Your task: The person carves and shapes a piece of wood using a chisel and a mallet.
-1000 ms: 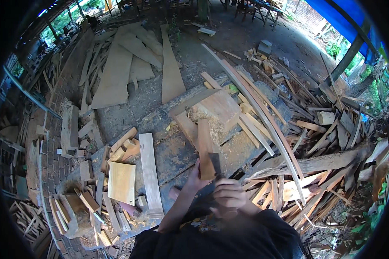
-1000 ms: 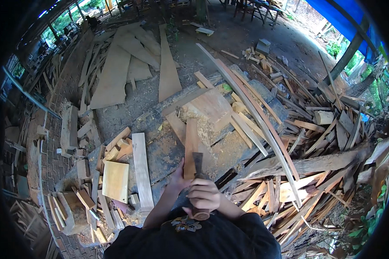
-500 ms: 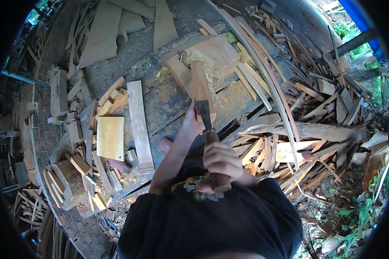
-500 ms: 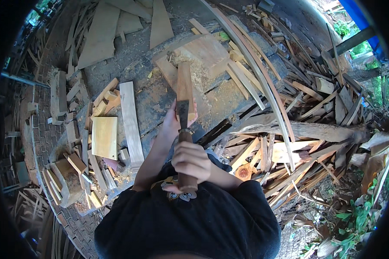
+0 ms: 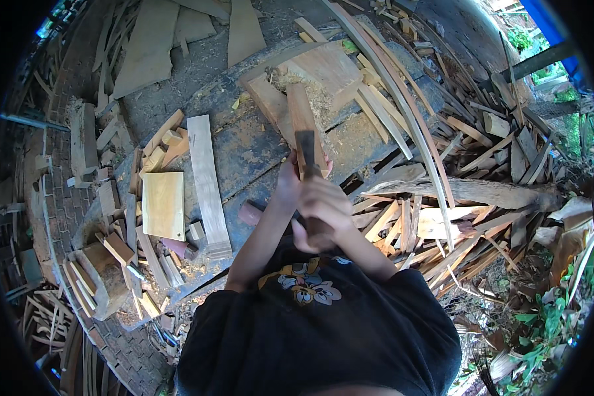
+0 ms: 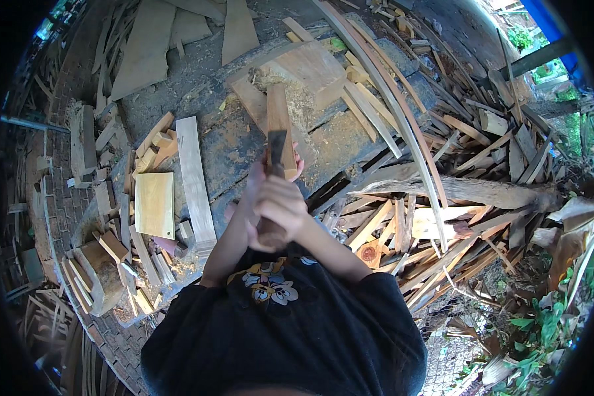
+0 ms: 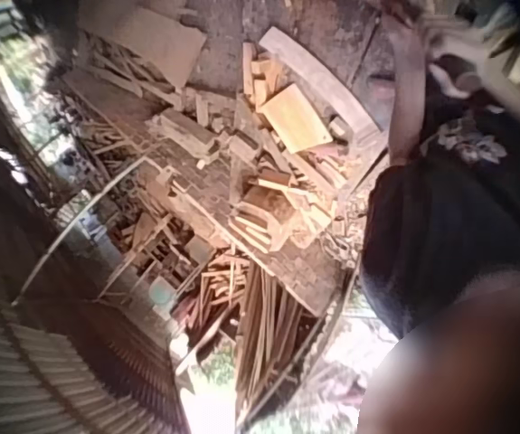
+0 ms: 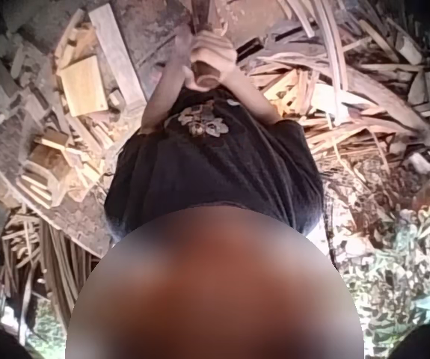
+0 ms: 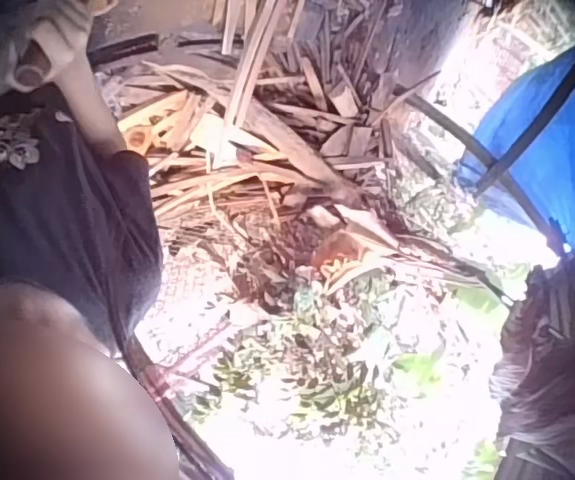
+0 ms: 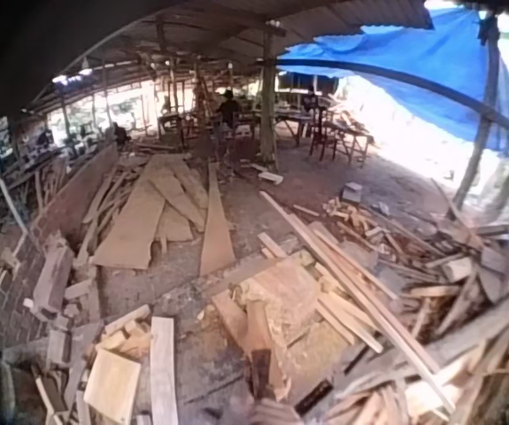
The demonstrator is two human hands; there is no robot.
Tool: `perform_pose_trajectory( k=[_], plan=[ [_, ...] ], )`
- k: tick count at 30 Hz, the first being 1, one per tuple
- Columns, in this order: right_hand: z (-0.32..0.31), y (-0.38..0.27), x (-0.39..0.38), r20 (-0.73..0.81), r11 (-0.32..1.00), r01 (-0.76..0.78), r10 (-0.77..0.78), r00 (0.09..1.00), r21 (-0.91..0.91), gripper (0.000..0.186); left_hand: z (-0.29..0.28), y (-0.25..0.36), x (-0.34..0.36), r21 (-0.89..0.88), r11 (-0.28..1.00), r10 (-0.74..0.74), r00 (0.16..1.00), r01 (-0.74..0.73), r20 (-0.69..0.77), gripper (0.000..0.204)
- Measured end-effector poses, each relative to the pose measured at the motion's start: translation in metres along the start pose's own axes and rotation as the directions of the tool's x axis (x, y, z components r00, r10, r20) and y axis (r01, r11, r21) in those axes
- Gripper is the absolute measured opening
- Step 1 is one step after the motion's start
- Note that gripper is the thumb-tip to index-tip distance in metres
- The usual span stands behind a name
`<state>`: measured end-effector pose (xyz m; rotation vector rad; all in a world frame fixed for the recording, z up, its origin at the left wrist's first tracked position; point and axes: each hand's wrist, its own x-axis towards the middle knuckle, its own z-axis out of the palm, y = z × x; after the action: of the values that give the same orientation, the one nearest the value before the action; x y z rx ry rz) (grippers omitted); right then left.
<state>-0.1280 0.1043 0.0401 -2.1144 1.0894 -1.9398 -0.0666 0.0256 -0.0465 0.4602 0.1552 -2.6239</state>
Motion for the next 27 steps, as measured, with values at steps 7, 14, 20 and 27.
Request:
perform_pose_trajectory(
  k=[7,14,20,27],
  plan=[
    [-0.013,-0.033,0.024,0.043,0.987,-0.074,0.069,0.997,0.14,0.02,-0.025,0.01,0.015,-0.018,1.0,-0.019,0.998,0.02,0.052,0.048],
    [-0.002,-0.016,0.023,0.026,0.995,-0.074,0.073,0.997,0.073,0.017,-0.022,0.009,0.016,-0.054,0.998,-0.038,0.999,0.038,-0.009,0.049],
    [-0.017,-0.058,0.026,-0.065,0.971,-0.056,0.073,0.995,0.231,0.019,-0.013,0.003,0.014,-0.089,0.996,0.014,0.993,-0.024,-0.116,0.049],
    [-0.031,-0.078,0.032,-0.025,0.975,-0.098,0.105,0.994,0.199,0.022,-0.007,-0.004,0.019,-0.145,0.989,-0.025,0.994,0.01,-0.103,0.051]
  ],
)
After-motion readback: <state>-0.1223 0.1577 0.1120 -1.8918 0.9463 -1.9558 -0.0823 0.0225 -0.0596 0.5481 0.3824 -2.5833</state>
